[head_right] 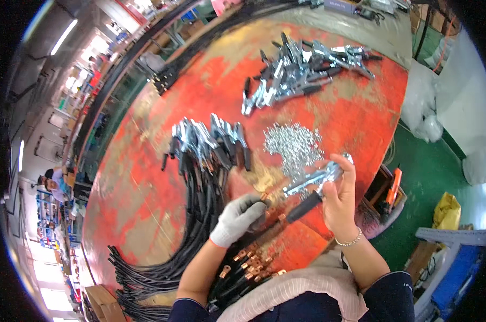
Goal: Attaching metal alligator clips to the ends of insulated electrical cables.
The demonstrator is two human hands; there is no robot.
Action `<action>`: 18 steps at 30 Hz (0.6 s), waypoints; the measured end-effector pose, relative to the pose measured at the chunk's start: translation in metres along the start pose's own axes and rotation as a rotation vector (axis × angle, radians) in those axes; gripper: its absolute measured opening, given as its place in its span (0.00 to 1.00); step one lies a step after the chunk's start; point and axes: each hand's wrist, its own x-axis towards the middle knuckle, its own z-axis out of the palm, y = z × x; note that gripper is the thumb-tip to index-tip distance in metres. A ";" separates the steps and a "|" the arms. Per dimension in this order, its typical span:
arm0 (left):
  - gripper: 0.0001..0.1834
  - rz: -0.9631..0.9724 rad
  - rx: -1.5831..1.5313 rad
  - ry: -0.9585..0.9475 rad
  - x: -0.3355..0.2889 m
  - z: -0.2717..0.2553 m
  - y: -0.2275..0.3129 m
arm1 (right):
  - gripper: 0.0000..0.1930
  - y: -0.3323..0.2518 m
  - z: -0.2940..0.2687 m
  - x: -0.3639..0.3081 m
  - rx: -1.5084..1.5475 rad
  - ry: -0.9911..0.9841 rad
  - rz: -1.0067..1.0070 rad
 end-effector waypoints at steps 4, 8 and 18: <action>0.11 0.043 -0.076 0.021 -0.008 0.008 -0.001 | 0.30 0.007 0.008 -0.007 -0.125 -0.052 -0.106; 0.10 0.049 -0.002 0.018 -0.008 0.011 -0.001 | 0.30 0.011 0.020 -0.010 -0.150 -0.169 -0.117; 0.13 0.042 0.243 0.130 -0.011 0.012 0.012 | 0.30 0.014 0.030 -0.016 -0.099 -0.353 -0.089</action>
